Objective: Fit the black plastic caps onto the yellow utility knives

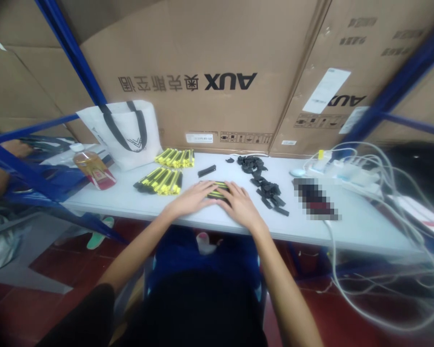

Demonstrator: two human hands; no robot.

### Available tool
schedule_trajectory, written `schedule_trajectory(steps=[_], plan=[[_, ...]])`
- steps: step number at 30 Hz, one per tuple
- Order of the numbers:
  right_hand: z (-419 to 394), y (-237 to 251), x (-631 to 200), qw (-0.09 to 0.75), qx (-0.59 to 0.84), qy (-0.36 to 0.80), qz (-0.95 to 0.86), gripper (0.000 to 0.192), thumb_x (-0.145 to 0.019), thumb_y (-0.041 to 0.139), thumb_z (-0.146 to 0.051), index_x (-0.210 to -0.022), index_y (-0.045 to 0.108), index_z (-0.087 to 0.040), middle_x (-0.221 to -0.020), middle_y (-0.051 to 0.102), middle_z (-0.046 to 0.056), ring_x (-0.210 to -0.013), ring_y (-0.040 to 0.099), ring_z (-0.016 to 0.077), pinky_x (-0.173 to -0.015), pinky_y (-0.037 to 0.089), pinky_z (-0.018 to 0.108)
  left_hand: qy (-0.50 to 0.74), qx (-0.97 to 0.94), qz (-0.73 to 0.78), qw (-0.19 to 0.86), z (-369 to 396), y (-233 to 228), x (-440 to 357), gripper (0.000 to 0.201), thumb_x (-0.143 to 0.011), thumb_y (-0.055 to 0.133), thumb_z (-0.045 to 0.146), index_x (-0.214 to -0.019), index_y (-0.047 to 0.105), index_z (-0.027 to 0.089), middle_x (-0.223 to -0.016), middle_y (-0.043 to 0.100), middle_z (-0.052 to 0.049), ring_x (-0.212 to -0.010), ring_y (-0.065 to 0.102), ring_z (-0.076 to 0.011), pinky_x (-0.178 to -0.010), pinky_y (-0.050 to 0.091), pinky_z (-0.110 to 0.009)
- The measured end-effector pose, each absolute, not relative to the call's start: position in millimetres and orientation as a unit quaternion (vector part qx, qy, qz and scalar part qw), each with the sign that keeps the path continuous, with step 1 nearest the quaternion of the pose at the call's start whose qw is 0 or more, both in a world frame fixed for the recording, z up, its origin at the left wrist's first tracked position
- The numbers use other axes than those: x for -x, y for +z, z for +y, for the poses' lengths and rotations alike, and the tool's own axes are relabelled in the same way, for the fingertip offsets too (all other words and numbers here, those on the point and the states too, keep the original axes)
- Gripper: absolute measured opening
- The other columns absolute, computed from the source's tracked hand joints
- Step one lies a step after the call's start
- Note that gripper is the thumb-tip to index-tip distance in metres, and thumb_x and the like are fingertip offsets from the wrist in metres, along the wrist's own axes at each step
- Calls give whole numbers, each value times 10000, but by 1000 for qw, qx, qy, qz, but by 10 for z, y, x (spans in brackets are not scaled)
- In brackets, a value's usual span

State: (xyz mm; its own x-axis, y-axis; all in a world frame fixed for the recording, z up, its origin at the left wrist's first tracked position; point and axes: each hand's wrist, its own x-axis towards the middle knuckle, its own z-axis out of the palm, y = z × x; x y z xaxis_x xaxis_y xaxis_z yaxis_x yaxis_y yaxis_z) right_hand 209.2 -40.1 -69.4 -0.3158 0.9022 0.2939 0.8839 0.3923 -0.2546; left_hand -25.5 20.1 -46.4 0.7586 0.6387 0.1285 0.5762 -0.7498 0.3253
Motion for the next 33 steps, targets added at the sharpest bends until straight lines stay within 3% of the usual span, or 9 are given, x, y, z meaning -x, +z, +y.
schedule_trajectory(steps=[3, 9, 15, 19, 22, 25, 29, 33], plan=[[-422, -666, -2086, 185, 530, 31, -827, 529, -1108, 409, -598, -1554, 592, -378, -1744, 402, 79, -1628, 321, 370, -1275, 309, 677, 133, -919, 348, 131, 107, -581, 394, 621, -1126, 370, 583, -1674, 403, 292, -1774, 324, -88, -1665, 250, -306, -1342, 214, -543], [-474, -597, -2055, 207, 491, 33, -845, 504, -1093, 484, -579, -1538, 612, -380, -1691, 486, 76, -1580, 414, 333, -1266, 368, 614, 208, -909, 340, 123, -32, -696, 541, 513, -1123, 445, 515, -1579, 554, 307, -1662, 520, -72, -1575, 425, -281, -1313, 310, -495], [-495, -552, -2058, 204, 484, 46, -850, 493, -1079, 515, -589, -1511, 642, -388, -1702, 464, 84, -1583, 411, 326, -1271, 371, 583, 250, -896, 338, 145, -11, -628, 587, 475, -1056, 590, 546, -1463, 664, 311, -1672, 479, -81, -1542, 438, -305, -1309, 331, -486], [-487, -582, -2050, 193, 487, 29, -852, 513, -1068, 523, -613, -1527, 621, -408, -1736, 406, 88, -1603, 373, 344, -1275, 335, 635, 242, -895, 340, 160, 2, -623, 593, 427, -1017, 662, 549, -1337, 693, 269, -1621, 527, -105, -1533, 443, -314, -1292, 341, -508], [-490, -588, -2029, 189, 482, 19, -855, 528, -1070, 517, -612, -1542, 605, -393, -1750, 382, 91, -1615, 349, 352, -1288, 286, 673, 247, -890, 339, 179, 23, -621, 616, 387, -1013, 670, 548, -1270, 680, 258, -1613, 537, -111, -1521, 463, -306, -1281, 352, -504], [-475, -575, -2062, 228, 481, 31, -846, 511, -1103, 467, -530, -1580, 555, -371, -1729, 424, 81, -1597, 387, 317, -1292, 332, 616, 244, -892, 325, 196, 54, -614, 668, 358, -1028, 645, 542, -1254, 668, 266, -1612, 546, -99, -1521, 470, -291, -1284, 352, -484], [-383, -642, -2255, 314, 544, 20, -778, 522, -1111, 352, -317, -1603, 523, -288, -1618, 556, 108, -1496, 524, 280, -1251, 438, 524, 236, -886, 342, 206, 66, -614, 723, 457, -1041, 621, 534, -1408, 603, 263, -1645, 518, -99, -1534, 470, -278, -1300, 343, -442], [-281, -826, -2427, 285, 576, -10, -766, 622, -997, 389, -146, -1593, 537, -247, -1536, 628, 126, -1427, 589, 297, -1198, 504, 521, 219, -884, 366, 192, 42, -610, 711, 666, -1047, 575, 593, -1604, 458, 248, -1704, 444, -127, -1585, 411, -292, -1330, 295, -442]])
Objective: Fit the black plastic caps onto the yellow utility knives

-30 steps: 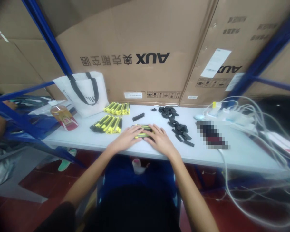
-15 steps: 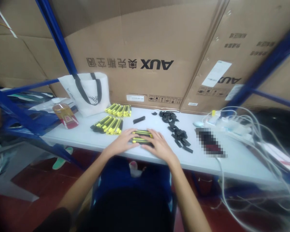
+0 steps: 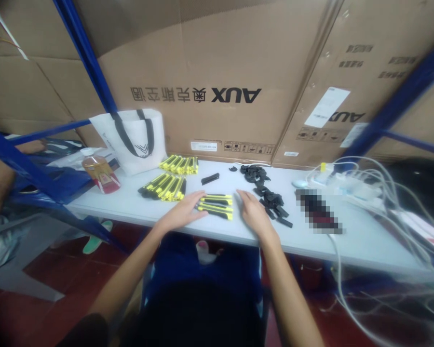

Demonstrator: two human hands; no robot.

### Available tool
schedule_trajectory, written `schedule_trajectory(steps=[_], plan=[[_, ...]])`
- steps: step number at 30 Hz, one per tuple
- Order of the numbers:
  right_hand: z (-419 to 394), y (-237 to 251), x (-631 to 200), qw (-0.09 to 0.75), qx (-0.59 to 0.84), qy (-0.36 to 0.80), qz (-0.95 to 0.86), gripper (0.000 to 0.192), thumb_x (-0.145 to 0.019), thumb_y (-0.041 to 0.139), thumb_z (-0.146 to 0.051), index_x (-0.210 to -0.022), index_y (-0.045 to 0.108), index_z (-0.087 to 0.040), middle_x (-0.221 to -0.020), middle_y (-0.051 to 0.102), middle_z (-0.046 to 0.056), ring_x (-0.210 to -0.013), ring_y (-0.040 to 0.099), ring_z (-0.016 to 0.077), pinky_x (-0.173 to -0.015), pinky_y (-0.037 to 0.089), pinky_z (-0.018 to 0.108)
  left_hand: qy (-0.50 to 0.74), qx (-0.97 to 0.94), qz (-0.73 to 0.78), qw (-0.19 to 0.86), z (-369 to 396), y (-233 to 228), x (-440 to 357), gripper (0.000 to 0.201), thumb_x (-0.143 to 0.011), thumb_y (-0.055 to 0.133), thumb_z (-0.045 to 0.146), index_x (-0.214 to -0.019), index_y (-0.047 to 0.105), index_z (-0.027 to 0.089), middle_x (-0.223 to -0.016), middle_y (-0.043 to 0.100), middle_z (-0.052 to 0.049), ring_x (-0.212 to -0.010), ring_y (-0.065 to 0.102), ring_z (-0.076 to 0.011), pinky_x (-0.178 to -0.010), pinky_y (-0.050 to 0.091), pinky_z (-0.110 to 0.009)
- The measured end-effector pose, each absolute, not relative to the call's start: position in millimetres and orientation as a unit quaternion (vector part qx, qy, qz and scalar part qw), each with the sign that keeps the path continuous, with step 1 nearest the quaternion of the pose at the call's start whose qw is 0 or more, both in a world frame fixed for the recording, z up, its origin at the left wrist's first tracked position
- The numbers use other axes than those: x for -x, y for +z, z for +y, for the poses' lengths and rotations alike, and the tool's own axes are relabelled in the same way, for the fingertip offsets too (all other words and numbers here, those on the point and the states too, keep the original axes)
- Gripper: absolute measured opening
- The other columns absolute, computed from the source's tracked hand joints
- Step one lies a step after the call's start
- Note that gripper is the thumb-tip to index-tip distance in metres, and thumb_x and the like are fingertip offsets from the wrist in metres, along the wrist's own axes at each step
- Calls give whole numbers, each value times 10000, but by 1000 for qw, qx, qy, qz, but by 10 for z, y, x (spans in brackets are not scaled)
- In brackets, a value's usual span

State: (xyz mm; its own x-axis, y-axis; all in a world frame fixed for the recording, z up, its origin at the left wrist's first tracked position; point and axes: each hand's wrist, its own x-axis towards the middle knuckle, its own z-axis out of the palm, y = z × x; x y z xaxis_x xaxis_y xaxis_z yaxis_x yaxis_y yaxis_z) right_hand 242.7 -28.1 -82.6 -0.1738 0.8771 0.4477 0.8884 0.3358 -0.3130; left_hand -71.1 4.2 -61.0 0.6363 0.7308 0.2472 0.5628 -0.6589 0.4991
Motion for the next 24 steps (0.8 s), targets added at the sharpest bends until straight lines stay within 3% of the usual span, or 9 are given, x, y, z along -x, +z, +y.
schedule_trajectory(steps=[5, 20, 24], plan=[[-251, -924, -2409, 235, 578, -54, -780, 523, -1013, 393, -168, -1461, 661, -199, -1506, 653, 145, -1429, 586, 305, -1226, 478, 509, 205, -890, 366, 179, 31, -600, 684, 611, -1068, 512, 614, -1569, 523, 264, -1698, 456, -120, -1582, 416, -302, -1324, 293, -483], [-264, -912, -2373, 239, 574, -68, -780, 508, -1048, 365, -219, -1451, 672, -189, -1481, 671, 165, -1380, 625, 332, -1195, 500, 542, 221, -885, 372, 171, 25, -627, 650, 593, -1059, 546, 585, -1564, 515, 276, -1678, 484, -112, -1561, 447, -294, -1313, 313, -453], [-260, -902, -2370, 233, 576, -69, -781, 499, -1061, 355, -236, -1433, 680, -164, -1482, 667, 175, -1374, 627, 332, -1195, 501, 522, 230, -889, 361, 162, 5, -621, 660, 460, -1064, 561, 552, -1428, 596, 274, -1648, 510, -103, -1520, 488, -299, -1294, 337, -448]])
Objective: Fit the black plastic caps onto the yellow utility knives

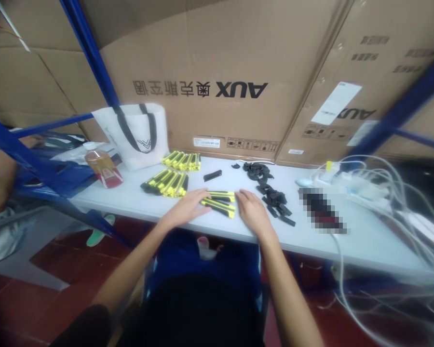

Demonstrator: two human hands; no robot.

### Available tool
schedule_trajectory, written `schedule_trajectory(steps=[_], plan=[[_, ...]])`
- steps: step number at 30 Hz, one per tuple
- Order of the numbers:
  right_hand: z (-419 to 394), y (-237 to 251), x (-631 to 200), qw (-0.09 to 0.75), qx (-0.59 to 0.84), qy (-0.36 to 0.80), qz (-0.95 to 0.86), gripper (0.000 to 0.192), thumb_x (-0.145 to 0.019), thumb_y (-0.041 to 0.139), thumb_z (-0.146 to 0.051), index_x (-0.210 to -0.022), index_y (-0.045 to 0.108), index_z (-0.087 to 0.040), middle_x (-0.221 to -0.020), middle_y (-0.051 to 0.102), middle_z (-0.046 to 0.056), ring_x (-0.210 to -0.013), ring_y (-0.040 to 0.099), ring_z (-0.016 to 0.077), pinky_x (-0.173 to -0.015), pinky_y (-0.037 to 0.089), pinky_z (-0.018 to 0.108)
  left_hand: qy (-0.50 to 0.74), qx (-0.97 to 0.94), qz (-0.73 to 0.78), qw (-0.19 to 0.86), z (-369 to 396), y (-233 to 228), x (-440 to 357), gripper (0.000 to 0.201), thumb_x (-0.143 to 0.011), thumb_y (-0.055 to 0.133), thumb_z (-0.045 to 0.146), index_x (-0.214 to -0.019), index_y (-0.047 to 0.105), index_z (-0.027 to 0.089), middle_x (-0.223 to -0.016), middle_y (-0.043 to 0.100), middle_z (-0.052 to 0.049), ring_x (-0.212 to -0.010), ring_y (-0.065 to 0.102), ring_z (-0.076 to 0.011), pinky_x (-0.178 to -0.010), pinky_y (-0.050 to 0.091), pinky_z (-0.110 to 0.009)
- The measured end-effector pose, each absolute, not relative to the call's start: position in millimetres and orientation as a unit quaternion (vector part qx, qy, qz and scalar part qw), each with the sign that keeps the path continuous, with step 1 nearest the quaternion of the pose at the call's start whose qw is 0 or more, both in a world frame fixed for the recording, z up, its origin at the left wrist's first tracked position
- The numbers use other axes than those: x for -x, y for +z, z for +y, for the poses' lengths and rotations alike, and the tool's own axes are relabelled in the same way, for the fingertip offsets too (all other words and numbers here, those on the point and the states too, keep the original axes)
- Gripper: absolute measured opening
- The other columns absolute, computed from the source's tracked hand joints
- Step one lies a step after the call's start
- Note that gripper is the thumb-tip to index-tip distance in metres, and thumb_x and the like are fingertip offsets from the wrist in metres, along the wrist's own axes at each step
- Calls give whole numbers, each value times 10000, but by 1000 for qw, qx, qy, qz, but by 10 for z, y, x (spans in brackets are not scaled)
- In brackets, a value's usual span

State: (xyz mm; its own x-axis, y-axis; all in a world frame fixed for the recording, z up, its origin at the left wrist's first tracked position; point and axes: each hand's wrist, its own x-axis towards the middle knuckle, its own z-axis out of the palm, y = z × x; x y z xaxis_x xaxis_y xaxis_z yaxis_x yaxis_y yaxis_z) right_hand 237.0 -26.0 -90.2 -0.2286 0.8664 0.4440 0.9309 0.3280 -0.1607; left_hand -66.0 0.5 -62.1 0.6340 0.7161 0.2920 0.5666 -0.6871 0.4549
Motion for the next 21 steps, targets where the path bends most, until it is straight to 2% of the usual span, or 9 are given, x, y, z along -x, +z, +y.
schedule_trajectory(steps=[6, 10, 15, 17, 19, 21], plan=[[-256, -905, -2374, 234, 576, -71, -780, 493, -1063, 354, -240, -1429, 679, -179, -1470, 675, 167, -1363, 631, 332, -1176, 514, 532, 253, -884, 351, 178, 4, -600, 650, 335, -1040, 623, 510, -1247, 609, 248, -1437, 652, -97, -1376, 591, -306, -1197, 441, -438], [-251, -913, -2381, 229, 579, -67, -779, 491, -1062, 363, -238, -1434, 677, -171, -1488, 663, 164, -1376, 622, 327, -1198, 493, 517, 244, -880, 354, 204, 13, -585, 668, 348, -1033, 624, 524, -1239, 610, 244, -1463, 637, -101, -1384, 585, -313, -1205, 436, -446], [-250, -919, -2376, 229, 582, -72, -777, 481, -1059, 380, -223, -1429, 683, -171, -1480, 671, 164, -1379, 622, 321, -1201, 491, 505, 271, -849, 368, 266, -22, -513, 670, 361, -1050, 570, 560, -1217, 637, 247, -1612, 540, -100, -1409, 585, -292, -1218, 436, -412], [-253, -913, -2371, 228, 582, -74, -777, 480, -1057, 385, -212, -1427, 687, -157, -1474, 675, 171, -1375, 626, 327, -1196, 495, 501, 308, -831, 370, 278, 4, -424, 613, 354, -1066, 538, 566, -1222, 638, 264, -1571, 585, -71, -1388, 606, -263, -1193, 457, -373], [-257, -904, -2366, 229, 580, -74, -778, 481, -1058, 385, -206, -1423, 689, -131, -1472, 676, 183, -1370, 628, 339, -1190, 501, 498, 336, -825, 377, 254, 108, -306, 502, 343, -1087, 504, 547, -1250, 632, 274, -1475, 657, -45, -1351, 630, -242, -1162, 475, -351], [-258, -898, -2364, 229, 577, -76, -780, 484, -1064, 377, -207, -1418, 692, -113, -1468, 678, 190, -1365, 632, 346, -1190, 502, 499, 313, -838, 401, 199, 303, -189, 342, 326, -1110, 473, 477, -1296, 635, 264, -1410, 696, -48, -1318, 644, -239, -1142, 480, -349]])
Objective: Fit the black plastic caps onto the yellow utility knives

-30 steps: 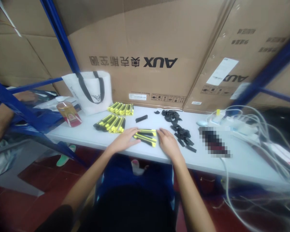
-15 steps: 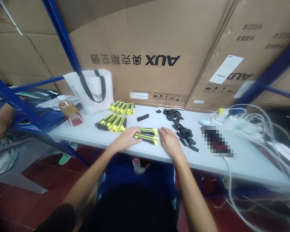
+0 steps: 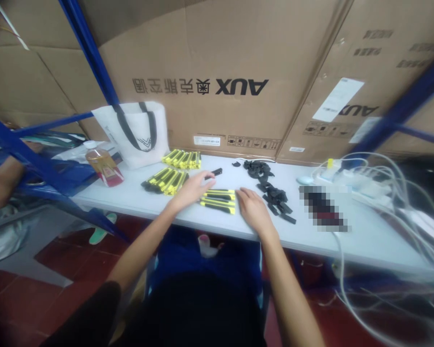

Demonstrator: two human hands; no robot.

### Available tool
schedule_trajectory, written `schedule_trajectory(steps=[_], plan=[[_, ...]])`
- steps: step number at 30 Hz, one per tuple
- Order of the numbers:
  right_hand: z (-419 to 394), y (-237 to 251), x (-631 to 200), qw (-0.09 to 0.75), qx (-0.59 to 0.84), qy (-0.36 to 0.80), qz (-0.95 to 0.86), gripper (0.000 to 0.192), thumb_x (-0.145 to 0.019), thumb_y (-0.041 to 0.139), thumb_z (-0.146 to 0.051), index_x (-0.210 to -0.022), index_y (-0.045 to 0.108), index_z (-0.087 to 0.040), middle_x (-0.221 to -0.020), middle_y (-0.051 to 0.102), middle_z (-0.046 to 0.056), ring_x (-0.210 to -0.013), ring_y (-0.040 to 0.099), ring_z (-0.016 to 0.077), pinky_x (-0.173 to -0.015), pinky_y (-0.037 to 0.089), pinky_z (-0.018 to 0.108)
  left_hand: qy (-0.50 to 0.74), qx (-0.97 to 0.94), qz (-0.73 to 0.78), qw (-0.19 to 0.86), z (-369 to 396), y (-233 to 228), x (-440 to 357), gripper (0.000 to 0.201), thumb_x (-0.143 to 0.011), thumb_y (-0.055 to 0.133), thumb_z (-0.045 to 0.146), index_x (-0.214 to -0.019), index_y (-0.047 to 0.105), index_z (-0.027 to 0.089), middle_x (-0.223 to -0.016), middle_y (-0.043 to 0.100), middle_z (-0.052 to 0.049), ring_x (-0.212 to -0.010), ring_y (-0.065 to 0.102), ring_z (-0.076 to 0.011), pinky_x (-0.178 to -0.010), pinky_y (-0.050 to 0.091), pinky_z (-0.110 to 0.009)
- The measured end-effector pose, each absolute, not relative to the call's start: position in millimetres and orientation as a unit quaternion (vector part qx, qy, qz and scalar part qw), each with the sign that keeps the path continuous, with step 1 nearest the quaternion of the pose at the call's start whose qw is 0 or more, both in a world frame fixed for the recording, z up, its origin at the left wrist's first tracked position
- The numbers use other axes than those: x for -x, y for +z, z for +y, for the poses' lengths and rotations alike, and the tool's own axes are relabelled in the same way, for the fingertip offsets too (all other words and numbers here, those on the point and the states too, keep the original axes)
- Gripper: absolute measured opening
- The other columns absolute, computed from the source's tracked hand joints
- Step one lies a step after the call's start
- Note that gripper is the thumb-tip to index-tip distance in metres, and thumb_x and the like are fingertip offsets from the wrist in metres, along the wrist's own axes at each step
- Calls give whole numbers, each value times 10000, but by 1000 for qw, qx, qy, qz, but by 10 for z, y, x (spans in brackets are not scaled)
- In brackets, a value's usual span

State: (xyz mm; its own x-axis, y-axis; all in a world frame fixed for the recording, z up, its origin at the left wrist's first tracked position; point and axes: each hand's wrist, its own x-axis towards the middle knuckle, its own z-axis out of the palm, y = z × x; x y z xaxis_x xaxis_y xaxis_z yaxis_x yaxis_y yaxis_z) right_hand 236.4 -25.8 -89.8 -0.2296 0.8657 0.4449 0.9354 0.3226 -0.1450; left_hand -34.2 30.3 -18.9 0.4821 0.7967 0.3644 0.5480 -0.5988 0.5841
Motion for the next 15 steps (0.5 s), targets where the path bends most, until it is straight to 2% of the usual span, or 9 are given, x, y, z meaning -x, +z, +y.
schedule_trajectory(steps=[3, 6, 9, 15], plan=[[-257, -901, -2361, 232, 576, -82, -780, 482, -1076, 366, -223, -1410, 700, -128, -1457, 688, 186, -1357, 641, 347, -1185, 509, 509, 161, -851, 491, 93, 686, -78, 82, 347, -1085, 543, 367, -1378, 642, 210, -1430, 684, -104, -1341, 624, -262, -1137, 471, -345], [-259, -907, -2356, 241, 573, -85, -779, 474, -1079, 370, -236, -1406, 705, -159, -1448, 696, 180, -1346, 651, 346, -1176, 519, 528, 113, -829, 543, 75, 1000, -74, -96, 349, -1012, 675, 367, -1270, 718, 135, -1369, 697, -185, -1328, 631, -331, -1108, 490, -387], [-263, -904, -2350, 244, 570, -85, -780, 478, -1068, 371, -218, -1403, 705, -148, -1448, 695, 190, -1345, 651, 352, -1175, 519, 539, 105, -814, 566, 74, 1150, -142, -148, 309, -1015, 674, 369, -1186, 764, 128, -1329, 706, -203, -1280, 662, -341, -1055, 520, -393], [-265, -894, -2350, 247, 571, -80, -779, 472, -1057, 383, -203, -1402, 699, -144, -1452, 689, 195, -1347, 647, 355, -1169, 521, 545, 131, -810, 565, 90, 1229, -293, -79, 285, -1037, 650, 383, -1154, 808, 177, -1202, 766, -154, -1205, 700, -293, -1013, 522, -347]])
